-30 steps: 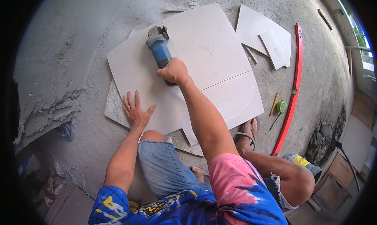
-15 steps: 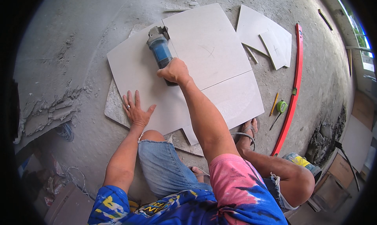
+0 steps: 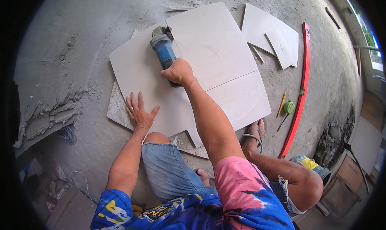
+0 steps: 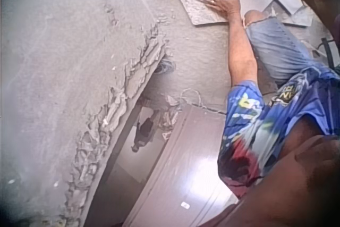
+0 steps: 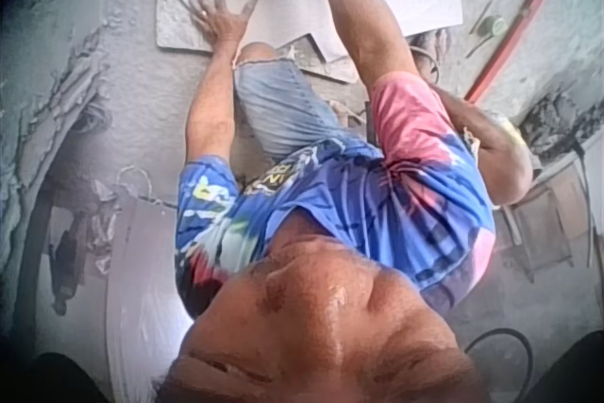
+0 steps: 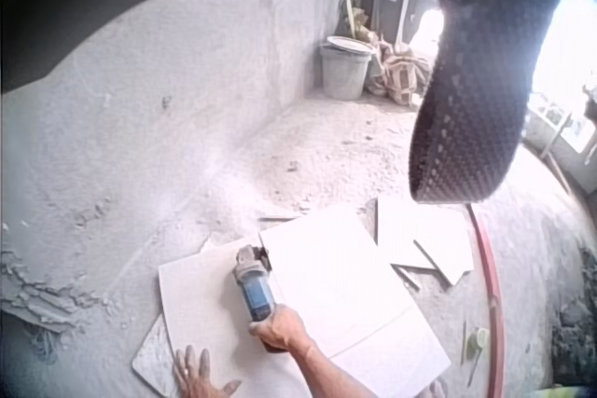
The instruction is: The person uses an angle grinder to cut a large ceramic tile on the floor. They cut along marked lines, separate the pieces, and then cut another tile. The person handles the tiles and grinder throughout the process.
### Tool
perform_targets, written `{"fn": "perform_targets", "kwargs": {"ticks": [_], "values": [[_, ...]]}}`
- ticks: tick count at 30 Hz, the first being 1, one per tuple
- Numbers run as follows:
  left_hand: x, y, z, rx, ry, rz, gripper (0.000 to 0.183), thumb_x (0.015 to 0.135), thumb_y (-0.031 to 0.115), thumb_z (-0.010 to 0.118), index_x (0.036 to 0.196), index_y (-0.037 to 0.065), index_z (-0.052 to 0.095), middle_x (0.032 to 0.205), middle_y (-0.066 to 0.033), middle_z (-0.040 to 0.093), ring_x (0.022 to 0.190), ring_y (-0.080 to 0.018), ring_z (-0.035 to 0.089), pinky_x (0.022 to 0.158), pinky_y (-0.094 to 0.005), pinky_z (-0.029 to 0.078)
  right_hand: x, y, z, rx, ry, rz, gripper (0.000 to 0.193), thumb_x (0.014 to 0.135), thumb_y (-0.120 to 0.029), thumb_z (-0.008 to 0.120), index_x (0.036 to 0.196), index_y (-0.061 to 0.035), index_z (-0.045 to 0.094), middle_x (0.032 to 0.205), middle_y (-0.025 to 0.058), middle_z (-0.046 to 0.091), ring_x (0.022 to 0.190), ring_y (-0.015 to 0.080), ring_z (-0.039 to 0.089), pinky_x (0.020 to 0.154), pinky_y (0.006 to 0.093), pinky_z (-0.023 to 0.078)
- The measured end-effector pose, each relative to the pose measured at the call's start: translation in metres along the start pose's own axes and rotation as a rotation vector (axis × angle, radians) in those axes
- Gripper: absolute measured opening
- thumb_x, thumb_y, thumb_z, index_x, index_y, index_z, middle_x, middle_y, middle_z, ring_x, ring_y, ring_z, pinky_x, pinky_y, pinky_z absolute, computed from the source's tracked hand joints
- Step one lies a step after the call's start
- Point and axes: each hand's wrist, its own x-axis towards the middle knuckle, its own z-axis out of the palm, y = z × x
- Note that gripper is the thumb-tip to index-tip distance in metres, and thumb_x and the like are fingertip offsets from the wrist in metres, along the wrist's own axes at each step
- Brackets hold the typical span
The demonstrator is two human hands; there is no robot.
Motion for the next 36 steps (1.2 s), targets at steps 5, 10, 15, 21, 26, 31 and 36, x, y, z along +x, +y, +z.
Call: {"fn": "perform_targets", "kwargs": {"ticks": [5, 10, 15, 21, 26, 31, 36], "values": [[-0.001, -0.001, 0.0, -0.004, 0.007, 0.004, 0.112, 0.077, 0.084, 0.059, 0.163, 0.022, 0.022, 0.167, -0.0169, 0.012, 0.155, -0.0414, 0.003, 0.122, -0.0612, 0.003, -0.003, -0.002, -0.001, -0.003, 0.007, -0.005, 0.052, 0.063, -0.033, 0.078, 0.094, 0.008, 0.074, 0.095, 0.0255, 0.074, 0.09, 0.0356, 0.073, 0.083, 0.039, 0.058], [-0.001, 0.002, -0.002, -0.002, 0.038, 0.01, 0.111, 0.077, 0.081, 0.061, 0.163, 0.021, 0.023, 0.166, -0.0158, 0.016, 0.154, -0.0418, 0.008, 0.122, -0.0617, 0.009, -0.004, -0.001, -0.001, -0.004, 0.012, -0.004, 0.052, 0.063, -0.033, 0.078, 0.093, 0.0085, 0.074, 0.094, 0.0262, 0.073, 0.09, 0.0358, 0.073, 0.083, 0.039, 0.058], [-0.001, 0.0, -0.001, -0.011, 0.046, 0.009, 0.11, 0.077, 0.082, 0.06, 0.162, 0.022, 0.023, 0.166, -0.0154, 0.016, 0.154, -0.0415, 0.008, 0.122, -0.0615, 0.008, -0.007, -0.001, -0.001, 0.0, 0.006, -0.003, 0.052, 0.063, -0.033, 0.078, 0.092, 0.0088, 0.073, 0.092, 0.0267, 0.073, 0.089, 0.0367, 0.073, 0.082, 0.0397, 0.057], [-0.001, 0.002, -0.001, -0.006, 0.052, 0.01, 0.11, 0.077, 0.082, 0.06, 0.162, 0.022, 0.024, 0.166, -0.015, 0.016, 0.154, -0.0412, 0.008, 0.122, -0.0611, 0.008, -0.008, 0.006, 0.003, -0.009, 0.038, -0.024, 0.052, 0.063, -0.033, 0.078, 0.092, 0.0094, 0.073, 0.092, 0.0283, 0.072, 0.089, 0.0383, 0.073, 0.082, 0.0412, 0.057], [0.0, 0.0, 0.002, -0.021, 0.051, 0.007, 0.112, 0.075, 0.082, 0.063, 0.162, 0.022, 0.024, 0.166, -0.0158, 0.014, 0.154, -0.0423, 0.005, 0.122, -0.0621, 0.006, -0.014, 0.008, 0.003, -0.004, 0.024, -0.015, 0.051, 0.063, -0.033, 0.076, 0.092, 0.0093, 0.073, 0.092, 0.028, 0.073, 0.09, 0.0382, 0.073, 0.082, 0.0413, 0.057], [0.0, -0.001, 0.002, -0.026, 0.044, 0.009, 0.112, 0.075, 0.082, 0.063, 0.162, 0.023, 0.024, 0.166, -0.0159, 0.015, 0.154, -0.042, 0.005, 0.122, -0.0618, 0.006, -0.015, 0.007, 0.002, -0.015, 0.014, 0.009, 0.05, 0.063, -0.033, 0.075, 0.092, 0.0084, 0.073, 0.093, 0.0273, 0.073, 0.09, 0.0374, 0.073, 0.083, 0.0407, 0.057], [-0.001, 0.001, -0.002, -0.012, 0.062, 0.016, 0.11, 0.077, 0.08, 0.062, 0.162, 0.021, 0.024, 0.166, -0.0151, 0.016, 0.154, -0.0414, 0.01, 0.122, -0.061, 0.01, -0.016, 0.007, 0.001, -0.011, 0.014, 0.015, 0.051, 0.063, -0.033, 0.075, 0.093, 0.0082, 0.073, 0.094, 0.0269, 0.073, 0.091, 0.0368, 0.073, 0.084, 0.0404, 0.058]]}}
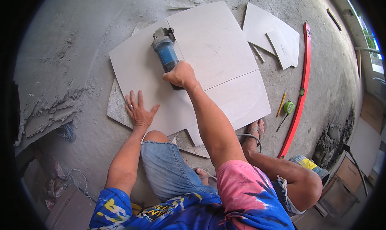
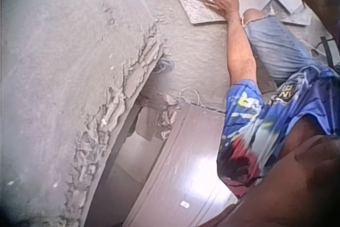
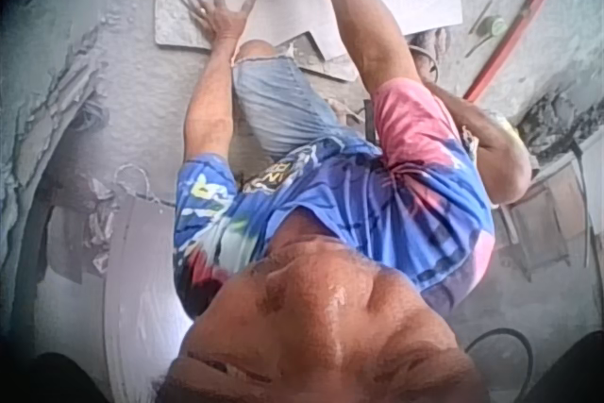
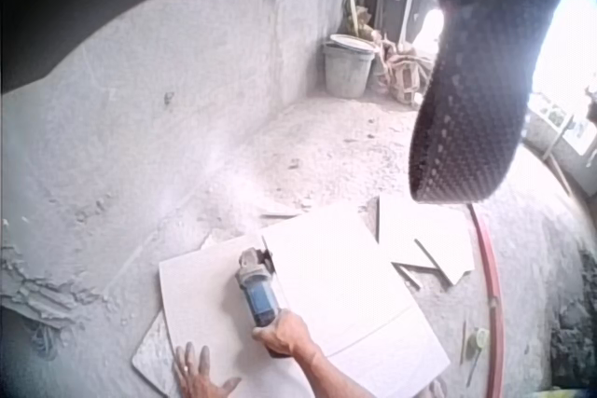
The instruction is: The person uses an angle grinder to cut a large ceramic tile on the floor. They cut along marked lines, separate the pieces, and then cut another tile. The person handles the tiles and grinder throughout the process.
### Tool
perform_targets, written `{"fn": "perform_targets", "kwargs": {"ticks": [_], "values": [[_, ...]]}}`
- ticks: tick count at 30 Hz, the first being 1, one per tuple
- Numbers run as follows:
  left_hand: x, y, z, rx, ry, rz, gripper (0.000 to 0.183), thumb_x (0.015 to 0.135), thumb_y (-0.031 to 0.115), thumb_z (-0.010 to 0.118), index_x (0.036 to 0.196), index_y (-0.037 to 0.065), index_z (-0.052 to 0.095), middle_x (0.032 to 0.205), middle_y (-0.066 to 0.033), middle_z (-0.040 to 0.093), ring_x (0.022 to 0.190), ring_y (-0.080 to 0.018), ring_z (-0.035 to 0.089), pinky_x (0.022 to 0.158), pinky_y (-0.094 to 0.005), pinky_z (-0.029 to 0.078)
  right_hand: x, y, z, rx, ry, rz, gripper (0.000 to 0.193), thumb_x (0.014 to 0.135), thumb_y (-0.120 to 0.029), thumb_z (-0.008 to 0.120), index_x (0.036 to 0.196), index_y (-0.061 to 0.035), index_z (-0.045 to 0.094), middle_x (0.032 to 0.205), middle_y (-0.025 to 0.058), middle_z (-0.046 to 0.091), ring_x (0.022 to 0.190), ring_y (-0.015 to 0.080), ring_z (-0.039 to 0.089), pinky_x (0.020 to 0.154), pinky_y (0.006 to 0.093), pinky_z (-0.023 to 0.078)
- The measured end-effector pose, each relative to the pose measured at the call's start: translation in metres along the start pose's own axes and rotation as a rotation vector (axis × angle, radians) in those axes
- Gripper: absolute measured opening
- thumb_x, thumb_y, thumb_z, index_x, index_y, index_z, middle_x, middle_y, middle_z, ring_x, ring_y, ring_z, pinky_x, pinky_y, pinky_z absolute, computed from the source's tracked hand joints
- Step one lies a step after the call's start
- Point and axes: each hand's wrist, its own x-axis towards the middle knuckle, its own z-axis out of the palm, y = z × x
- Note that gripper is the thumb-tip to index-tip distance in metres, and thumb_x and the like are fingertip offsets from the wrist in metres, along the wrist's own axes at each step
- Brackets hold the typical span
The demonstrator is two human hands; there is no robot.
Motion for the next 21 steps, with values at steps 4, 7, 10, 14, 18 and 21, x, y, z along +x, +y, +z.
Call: {"fn": "perform_targets", "kwargs": {"ticks": [4, 7, 10, 14, 18, 21], "values": [[-0.0002, 0.0002, -0.0007, 0.003, -0.006, -0.003, 0.11, 0.077, 0.079, 0.062, 0.162, 0.021, 0.024, 0.166, -0.0152, 0.016, 0.154, -0.0414, 0.01, 0.122, -0.0609, 0.01, 0.0005, -0.0008, -0.0005, 0.001, -0.009, 0.001, 0.052, 0.063, -0.033, 0.076, 0.094, 0.0084, 0.073, 0.095, 0.0268, 0.073, 0.092, 0.0367, 0.073, 0.084, 0.0402, 0.058], [-0.0004, -0.0008, 0.0009, 0.005, -0.005, -0.003, 0.11, 0.077, 0.08, 0.062, 0.162, 0.021, 0.024, 0.166, -0.0152, 0.016, 0.154, -0.0413, 0.01, 0.122, -0.0609, 0.009, 0.0009, -0.0011, -0.0008, 0.005, -0.017, 0.0, 0.052, 0.063, -0.033, 0.076, 0.094, 0.0085, 0.073, 0.096, 0.0269, 0.073, 0.092, 0.0367, 0.073, 0.084, 0.0399, 0.057], [-0.0001, -0.0008, 0.0015, 0.006, -0.004, -0.003, 0.11, 0.077, 0.08, 0.062, 0.162, 0.022, 0.024, 0.166, -0.015, 0.016, 0.154, -0.0411, 0.009, 0.122, -0.0609, 0.009, 0.0008, -0.0016, -0.0017, 0.005, -0.023, 0.005, 0.052, 0.063, -0.033, 0.076, 0.094, 0.0085, 0.073, 0.096, 0.0271, 0.073, 0.092, 0.0369, 0.073, 0.084, 0.0397, 0.057], [0.0002, 0.001, -0.0001, 0.006, -0.029, -0.014, 0.111, 0.077, 0.08, 0.062, 0.162, 0.022, 0.024, 0.167, -0.0148, 0.015, 0.154, -0.0408, 0.008, 0.122, -0.0611, 0.009, 0.001, -0.0008, -0.0014, 0.0, -0.01, 0.0, 0.052, 0.063, -0.033, 0.077, 0.095, 0.0084, 0.073, 0.097, 0.0269, 0.073, 0.092, 0.0366, 0.073, 0.084, 0.0395, 0.057], [-0.0001, 0.0002, 0.0007, 0.012, -0.016, -0.008, 0.111, 0.077, 0.081, 0.061, 0.163, 0.022, 0.023, 0.166, -0.0147, 0.016, 0.154, -0.0407, 0.008, 0.122, -0.0612, 0.009, 0.0026, 0.0003, 0.0, -0.003, -0.02, 0.008, 0.052, 0.063, -0.034, 0.078, 0.095, 0.0081, 0.074, 0.096, 0.026, 0.073, 0.092, 0.0357, 0.073, 0.084, 0.0392, 0.058], [-0.0004, -0.0006, 0.0012, 0.015, -0.015, -0.009, 0.111, 0.077, 0.081, 0.061, 0.163, 0.022, 0.023, 0.166, -0.0147, 0.016, 0.154, -0.0407, 0.009, 0.122, -0.0609, 0.009, 0.0011, -0.0005, -0.0007, -0.001, -0.026, 0.007, 0.052, 0.063, -0.034, 0.078, 0.094, 0.0081, 0.074, 0.096, 0.026, 0.073, 0.091, 0.0354, 0.074, 0.083, 0.0392, 0.058]]}}
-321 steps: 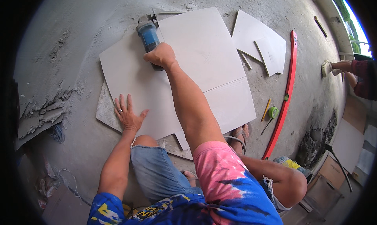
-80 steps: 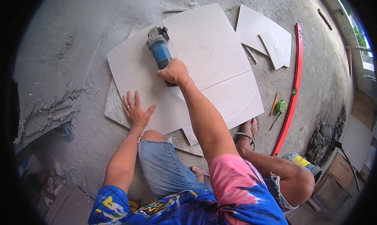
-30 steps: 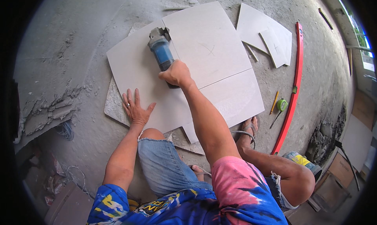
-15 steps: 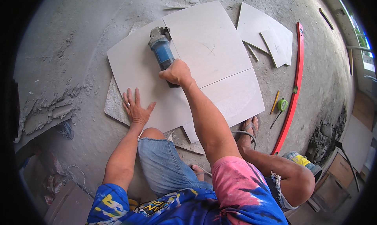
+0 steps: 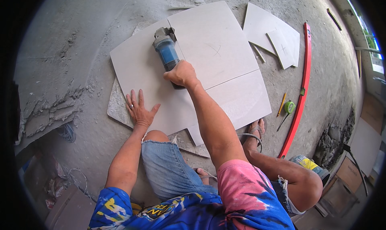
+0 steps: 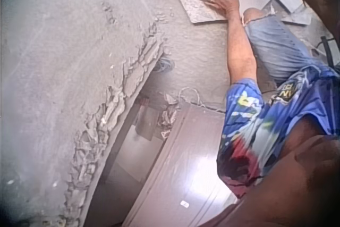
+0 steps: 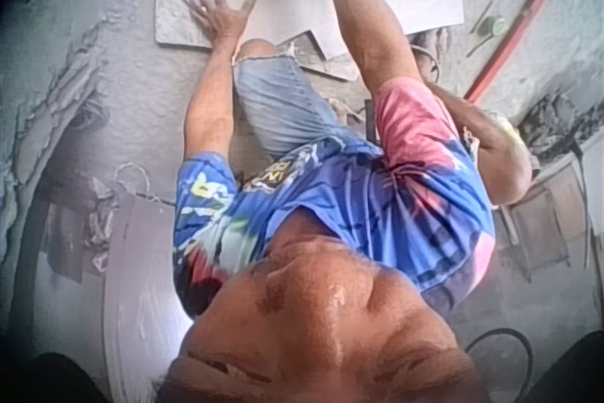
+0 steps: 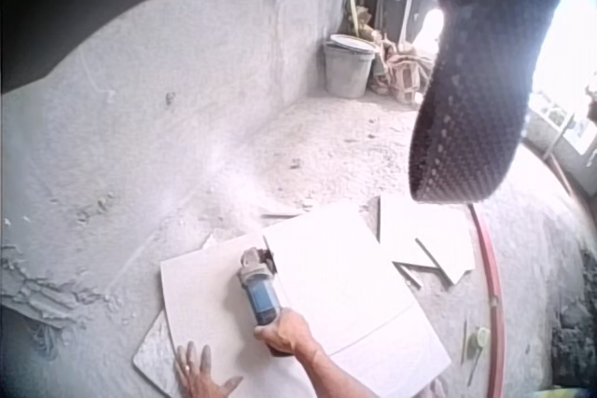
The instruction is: The person uses an angle grinder to cut a large ceramic tile on the floor. They cut along marked lines, separate the pieces, and then cut another tile. The person handles the tiles and grinder throughout the process.
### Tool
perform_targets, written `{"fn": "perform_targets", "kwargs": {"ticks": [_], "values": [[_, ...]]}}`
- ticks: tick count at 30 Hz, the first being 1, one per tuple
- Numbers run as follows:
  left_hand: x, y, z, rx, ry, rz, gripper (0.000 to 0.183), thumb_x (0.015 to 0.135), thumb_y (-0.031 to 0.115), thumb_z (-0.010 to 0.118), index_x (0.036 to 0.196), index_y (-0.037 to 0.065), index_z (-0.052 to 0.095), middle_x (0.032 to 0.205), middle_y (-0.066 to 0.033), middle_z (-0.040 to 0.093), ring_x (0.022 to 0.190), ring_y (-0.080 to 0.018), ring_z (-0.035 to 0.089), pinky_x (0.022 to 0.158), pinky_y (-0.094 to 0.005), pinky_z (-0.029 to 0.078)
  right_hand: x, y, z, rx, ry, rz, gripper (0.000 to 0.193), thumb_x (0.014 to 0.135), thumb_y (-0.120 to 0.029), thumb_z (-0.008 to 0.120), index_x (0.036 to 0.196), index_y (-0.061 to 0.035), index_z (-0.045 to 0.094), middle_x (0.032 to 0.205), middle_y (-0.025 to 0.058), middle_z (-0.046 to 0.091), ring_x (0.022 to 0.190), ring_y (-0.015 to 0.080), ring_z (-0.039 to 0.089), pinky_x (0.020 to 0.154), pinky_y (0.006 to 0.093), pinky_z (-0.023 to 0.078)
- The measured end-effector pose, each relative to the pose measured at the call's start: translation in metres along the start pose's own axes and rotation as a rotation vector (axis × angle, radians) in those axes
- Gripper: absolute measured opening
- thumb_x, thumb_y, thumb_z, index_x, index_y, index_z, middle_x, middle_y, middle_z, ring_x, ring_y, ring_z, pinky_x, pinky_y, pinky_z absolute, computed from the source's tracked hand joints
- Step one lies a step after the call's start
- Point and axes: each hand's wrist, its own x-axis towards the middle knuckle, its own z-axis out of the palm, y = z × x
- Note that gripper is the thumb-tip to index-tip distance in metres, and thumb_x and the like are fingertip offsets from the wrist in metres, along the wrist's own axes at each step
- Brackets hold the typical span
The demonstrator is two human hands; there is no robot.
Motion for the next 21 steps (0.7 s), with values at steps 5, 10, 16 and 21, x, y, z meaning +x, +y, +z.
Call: {"fn": "perform_targets", "kwargs": {"ticks": [5, 10, 16, 21], "values": [[0.0, 0.0, 0.001, -0.004, 0.015, 0.011, 0.111, 0.077, 0.081, 0.061, 0.163, 0.022, 0.023, 0.166, -0.0148, 0.016, 0.154, -0.0408, 0.009, 0.122, -0.0608, 0.008, -0.001, 0.001, -0.001, -0.003, 0.002, 0.0, 0.052, 0.063, -0.034, 0.078, 0.093, 0.0079, 0.074, 0.094, 0.0263, 0.073, 0.09, 0.0354, 0.074, 0.083, 0.0395, 0.058], [0.0, 0.0, 0.0, -0.012, 0.011, 0.005, 0.111, 0.077, 0.081, 0.062, 0.162, 0.022, 0.024, 0.166, -0.0147, 0.016, 0.154, -0.0409, 0.009, 0.122, -0.0611, 0.009, -0.001, 0.004, 0.001, -0.004, 0.027, -0.028, 0.051, 0.063, -0.034, 0.077, 0.091, 0.0093, 0.073, 0.092, 0.0277, 0.073, 0.088, 0.0374, 0.073, 0.081, 0.0406, 0.057], [0.0, -0.001, 0.003, -0.028, 0.026, 0.006, 0.11, 0.076, 0.08, 0.063, 0.162, 0.021, 0.027, 0.166, -0.0147, 0.017, 0.154, -0.0408, 0.009, 0.121, -0.0614, 0.01, -0.007, 0.007, 0.003, 0.008, 0.031, -0.034, 0.051, 0.063, -0.033, 0.077, 0.088, 0.0103, 0.072, 0.089, 0.0286, 0.072, 0.087, 0.0384, 0.073, 0.08, 0.0412, 0.057], [0.0, 0.0, 0.002, -0.03, 0.02, -0.002, 0.109, 0.076, 0.078, 0.065, 0.162, 0.022, 0.027, 0.166, -0.0145, 0.017, 0.154, -0.0405, 0.009, 0.121, -0.0617, 0.01, -0.008, 0.011, 0.004, 0.009, 0.026, -0.026, 0.05, 0.063, -0.033, 0.076, 0.088, 0.0099, 0.072, 0.089, 0.0285, 0.072, 0.086, 0.0381, 0.073, 0.079, 0.0412, 0.057]]}}
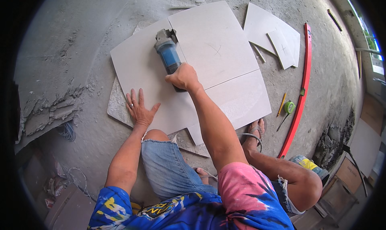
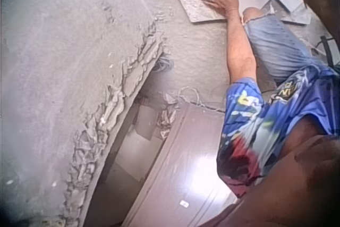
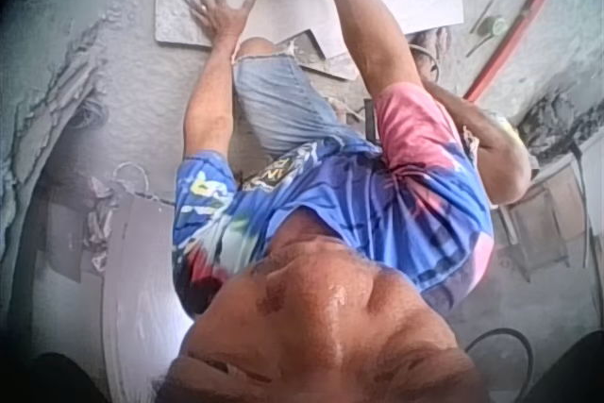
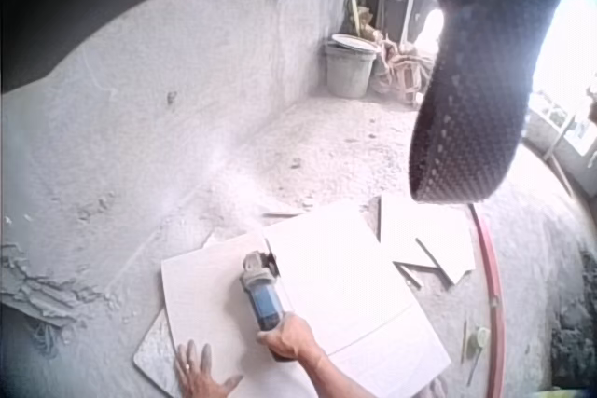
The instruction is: The person uses an angle grinder to cut a large ceramic tile on the floor. They cut along marked lines, separate the pieces, and then cut another tile. The person handles the tiles and grinder throughout the process.
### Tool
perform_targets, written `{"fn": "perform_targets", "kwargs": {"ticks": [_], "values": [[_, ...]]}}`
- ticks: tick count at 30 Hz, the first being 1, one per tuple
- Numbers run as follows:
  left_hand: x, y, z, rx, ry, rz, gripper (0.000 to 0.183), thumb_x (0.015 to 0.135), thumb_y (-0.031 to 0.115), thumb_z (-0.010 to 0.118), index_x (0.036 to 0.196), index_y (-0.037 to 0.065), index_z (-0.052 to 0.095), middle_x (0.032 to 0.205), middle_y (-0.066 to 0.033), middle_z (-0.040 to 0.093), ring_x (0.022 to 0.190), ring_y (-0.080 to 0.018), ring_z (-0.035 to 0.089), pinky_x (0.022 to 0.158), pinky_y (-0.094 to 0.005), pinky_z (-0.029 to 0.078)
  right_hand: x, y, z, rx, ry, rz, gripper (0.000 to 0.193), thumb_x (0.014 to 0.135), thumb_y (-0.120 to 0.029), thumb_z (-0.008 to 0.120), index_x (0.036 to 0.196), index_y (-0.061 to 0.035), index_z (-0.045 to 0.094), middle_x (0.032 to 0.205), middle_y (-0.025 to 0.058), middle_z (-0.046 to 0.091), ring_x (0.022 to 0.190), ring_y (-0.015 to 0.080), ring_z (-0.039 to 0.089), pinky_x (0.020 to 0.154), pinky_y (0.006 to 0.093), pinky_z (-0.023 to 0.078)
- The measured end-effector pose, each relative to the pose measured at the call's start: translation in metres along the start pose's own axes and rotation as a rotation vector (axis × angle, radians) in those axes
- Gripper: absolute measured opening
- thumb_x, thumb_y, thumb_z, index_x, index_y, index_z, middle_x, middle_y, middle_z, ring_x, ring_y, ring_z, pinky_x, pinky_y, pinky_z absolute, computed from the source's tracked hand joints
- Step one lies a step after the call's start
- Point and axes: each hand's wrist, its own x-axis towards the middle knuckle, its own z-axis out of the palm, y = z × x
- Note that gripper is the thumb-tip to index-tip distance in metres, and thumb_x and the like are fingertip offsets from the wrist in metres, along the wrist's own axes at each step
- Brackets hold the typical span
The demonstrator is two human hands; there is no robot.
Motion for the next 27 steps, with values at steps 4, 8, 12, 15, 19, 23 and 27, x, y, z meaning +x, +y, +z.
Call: {"fn": "perform_targets", "kwargs": {"ticks": [4, 8, 12, 15, 19, 23, 27], "values": [[0.0004, 0.0003, -0.0012, -0.007, -0.009, -0.005, 0.109, 0.076, 0.078, 0.065, 0.161, 0.022, 0.027, 0.167, -0.0144, 0.017, 0.154, -0.0405, 0.009, 0.121, -0.0618, 0.01, -0.0029, 0.0003, -0.0002, 0.005, -0.001, 0.004, 0.05, 0.063, -0.033, 0.076, 0.089, 0.0095, 0.072, 0.088, 0.0277, 0.072, 0.086, 0.0377, 0.073, 0.079, 0.041, 0.057], [-0.0002, -0.0007, 0.0002, -0.014, 0.014, 0.006, 0.109, 0.076, 0.078, 0.065, 0.161, 0.021, 0.028, 0.167, -0.0147, 0.017, 0.154, -0.0408, 0.009, 0.121, -0.0618, 0.01, -0.0035, -0.0017, -0.0011, 0.004, -0.013, 0.016, 0.049, 0.063, -0.032, 0.076, 0.09, 0.0092, 0.072, 0.089, 0.0272, 0.072, 0.087, 0.0376, 0.073, 0.081, 0.0407, 0.057], [-0.0001, -0.0002, -0.0004, -0.01, 0.005, 0.005, 0.109, 0.076, 0.078, 0.065, 0.161, 0.021, 0.028, 0.166, -0.0153, 0.018, 0.154, -0.0411, 0.009, 0.121, -0.0615, 0.01, -0.0033, -0.0017, -0.0009, -0.006, -0.011, 0.029, 0.05, 0.063, -0.032, 0.076, 0.092, 0.0089, 0.072, 0.091, 0.0269, 0.073, 0.088, 0.0372, 0.073, 0.082, 0.0404, 0.058], [-0.0002, -0.0001, -0.0008, -0.006, 0.001, 0.003, 0.109, 0.076, 0.077, 0.066, 0.161, 0.021, 0.029, 0.166, -0.0156, 0.017, 0.154, -0.0413, 0.009, 0.121, -0.0613, 0.01, -0.0045, -0.0041, -0.003, -0.007, -0.02, 0.035, 0.05, 0.063, -0.032, 0.076, 0.093, 0.0086, 0.072, 0.092, 0.0267, 0.073, 0.089, 0.0368, 0.073, 0.082, 0.0402, 0.058], [0.0, 0.0005, -0.0018, -0.008, 0.001, 0.004, 0.109, 0.075, 0.077, 0.066, 0.161, 0.02, 0.029, 0.166, -0.0157, 0.017, 0.154, -0.0415, 0.008, 0.121, -0.0611, 0.01, -0.0042, -0.0037, -0.0032, -0.009, -0.024, 0.043, 0.051, 0.064, -0.032, 0.076, 0.094, 0.0084, 0.072, 0.094, 0.0265, 0.073, 0.09, 0.0365, 0.073, 0.083, 0.04, 0.057], [0.0002, 0.0007, -0.0003, -0.013, 0.007, 0.007, 0.109, 0.076, 0.077, 0.066, 0.161, 0.021, 0.029, 0.166, -0.0157, 0.017, 0.154, -0.0416, 0.008, 0.121, -0.0611, 0.01, -0.0037, -0.0034, -0.003, -0.018, -0.031, 0.042, 0.051, 0.063, -0.033, 0.076, 0.094, 0.0084, 0.073, 0.094, 0.0265, 0.073, 0.09, 0.0364, 0.073, 0.083, 0.0399, 0.057], [-0.0004, -0.0007, 0.0006, -0.013, 0.013, 0.008, 0.109, 0.075, 0.077, 0.066, 0.161, 0.021, 0.029, 0.166, -0.0156, 0.017, 0.154, -0.0416, 0.008, 0.121, -0.0613, 0.01, -0.0029, -0.0027, -0.0027, -0.007, -0.035, 0.042, 0.052, 0.063, -0.033, 0.076, 0.094, 0.0086, 0.073, 0.094, 0.0268, 0.073, 0.09, 0.0366, 0.073, 0.082, 0.0399, 0.057]]}}
